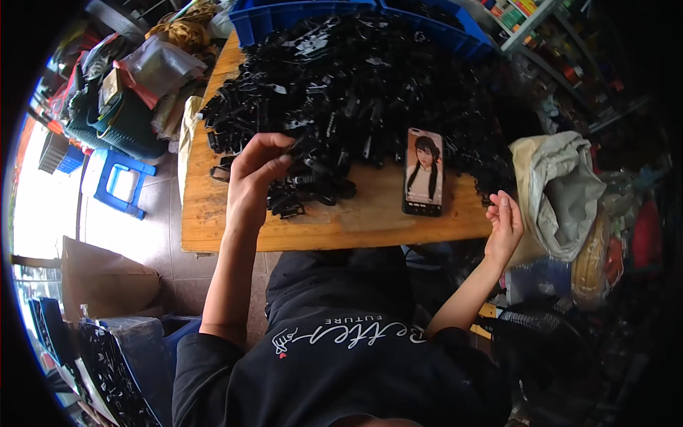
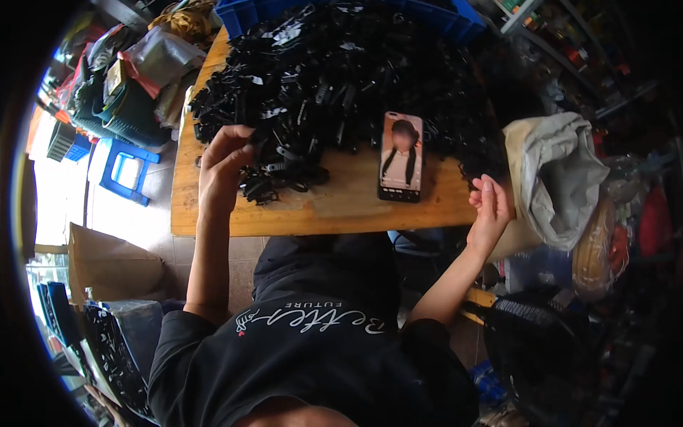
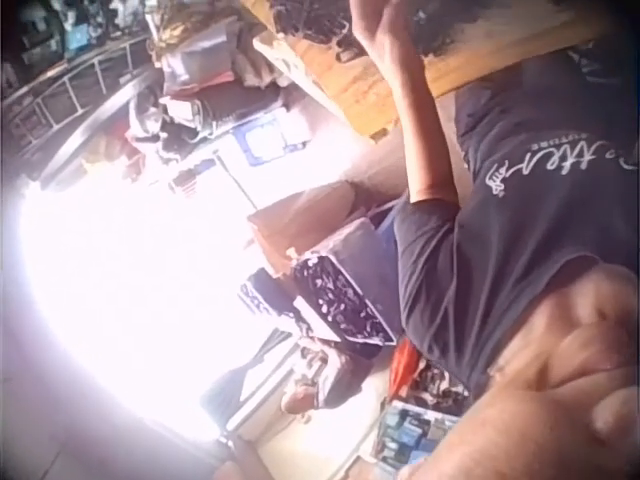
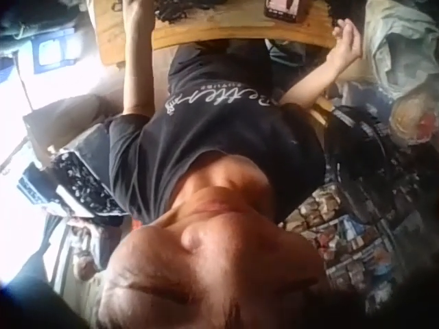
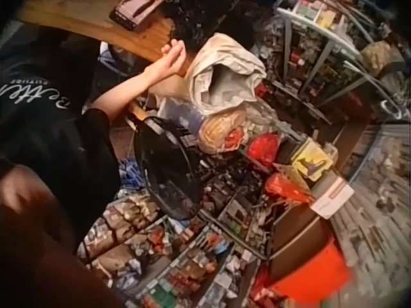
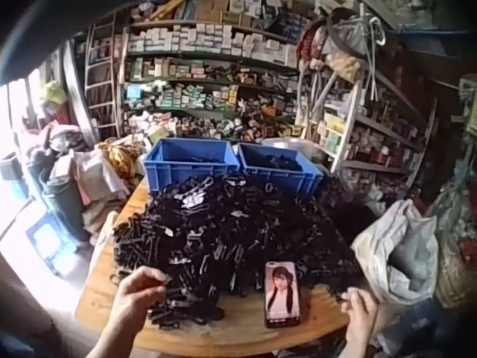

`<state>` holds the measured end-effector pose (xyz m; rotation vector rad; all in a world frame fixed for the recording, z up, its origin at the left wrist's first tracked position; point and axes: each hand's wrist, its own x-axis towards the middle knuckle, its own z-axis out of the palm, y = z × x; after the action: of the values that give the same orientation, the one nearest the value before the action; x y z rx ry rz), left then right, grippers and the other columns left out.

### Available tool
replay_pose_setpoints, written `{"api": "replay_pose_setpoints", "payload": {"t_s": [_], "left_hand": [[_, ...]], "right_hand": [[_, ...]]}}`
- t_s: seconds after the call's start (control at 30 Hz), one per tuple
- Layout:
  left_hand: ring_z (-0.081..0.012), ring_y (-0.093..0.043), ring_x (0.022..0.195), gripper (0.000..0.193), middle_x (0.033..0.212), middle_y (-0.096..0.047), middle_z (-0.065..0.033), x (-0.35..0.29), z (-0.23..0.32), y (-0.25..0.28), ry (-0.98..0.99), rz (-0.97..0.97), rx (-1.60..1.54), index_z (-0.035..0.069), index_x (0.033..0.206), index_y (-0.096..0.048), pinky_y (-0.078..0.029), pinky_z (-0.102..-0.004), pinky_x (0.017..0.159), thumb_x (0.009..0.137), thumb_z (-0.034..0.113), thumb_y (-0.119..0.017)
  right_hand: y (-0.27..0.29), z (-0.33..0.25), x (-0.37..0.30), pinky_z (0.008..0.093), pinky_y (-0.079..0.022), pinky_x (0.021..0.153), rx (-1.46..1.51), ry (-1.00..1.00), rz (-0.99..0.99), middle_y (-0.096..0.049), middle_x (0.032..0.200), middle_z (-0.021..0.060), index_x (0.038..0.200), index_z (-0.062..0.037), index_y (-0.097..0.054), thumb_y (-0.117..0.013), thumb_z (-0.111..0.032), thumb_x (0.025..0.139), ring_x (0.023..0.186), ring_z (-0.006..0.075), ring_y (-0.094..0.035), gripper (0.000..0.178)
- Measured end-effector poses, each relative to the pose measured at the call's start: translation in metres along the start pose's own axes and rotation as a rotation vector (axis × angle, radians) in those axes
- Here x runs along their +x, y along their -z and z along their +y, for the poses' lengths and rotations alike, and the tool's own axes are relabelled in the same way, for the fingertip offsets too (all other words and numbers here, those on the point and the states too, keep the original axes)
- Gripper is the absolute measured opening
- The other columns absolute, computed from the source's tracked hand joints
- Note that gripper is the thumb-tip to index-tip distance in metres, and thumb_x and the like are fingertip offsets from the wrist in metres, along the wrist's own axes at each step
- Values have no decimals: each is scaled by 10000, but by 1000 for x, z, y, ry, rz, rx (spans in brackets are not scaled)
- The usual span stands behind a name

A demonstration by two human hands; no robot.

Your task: The person is manually attaching small rings or clips to black plastic components at a workbench.

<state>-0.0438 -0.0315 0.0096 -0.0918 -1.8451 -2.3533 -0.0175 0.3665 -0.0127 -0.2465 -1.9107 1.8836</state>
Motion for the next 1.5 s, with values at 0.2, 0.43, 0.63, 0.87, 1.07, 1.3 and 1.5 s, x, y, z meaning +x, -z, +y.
{"api": "replay_pose_setpoints", "payload": {"t_s": [0.2,0.43,0.63,0.87,1.07,1.3,1.5], "left_hand": [[-153,-553,809,225,980,-602,-123,-54,-33,-35,372,-256,-766,74,1043,-529,-423,-229,640,821,45,-553],[-227,-555,939,479,1053,-576,-158,-82,-28,-51,480,-324,-700,61,1187,-458,-470,-292,670,725,-53,-517],[-254,-541,1045,404,1131,-558,-158,-87,-22,-39,438,-265,-649,50,1162,-476,-469,-328,778,759,34,-492],[-112,-509,866,247,976,-600,-53,-79,-11,-48,222,-247,201,44,958,-618,-385,-252,728,855,256,-545],[-100,-525,718,406,861,-621,-72,-72,-4,-46,338,-263,125,48,1198,-483,-399,-214,617,839,210,-584],[-217,-643,809,532,1031,-593,-159,-72,-9,-44,335,-161,-326,56,1323,-327,-520,-287,662,856,195,-542],[-145,-602,618,438,886,-634,-142,-72,-14,-47,337,-216,-138,42,1218,-418,-472,-229,546,867,257,-566]], "right_hand": [[32,16,-12,203,-443,645,-443,144,178,-622,827,27,970,5,-627,-604,-100,845,713,79,-533,165],[33,35,9,334,-465,695,-875,367,239,-613,887,120,997,-37,-618,-575,-86,821,763,259,-592,188],[20,41,-1,296,-454,675,-963,372,-23,-584,843,106,939,-20,-630,-612,-87,796,727,221,-573,159],[-7,22,-28,293,-469,709,-731,404,-15,-554,879,91,908,-18,-607,-587,-85,834,795,223,-554,102],[-22,17,-34,252,-455,693,-533,299,-2,-570,916,59,977,-10,-539,-528,-118,897,785,146,-557,134],[-60,-5,-31,196,-435,661,-277,284,-160,-546,906,12,944,-7,-564,-525,-126,905,750,66,-521,132],[-116,-29,-53,205,-448,749,53,291,-534,-528,1043,59,972,55,-582,-588,-33,845,866,89,-535,154]]}}
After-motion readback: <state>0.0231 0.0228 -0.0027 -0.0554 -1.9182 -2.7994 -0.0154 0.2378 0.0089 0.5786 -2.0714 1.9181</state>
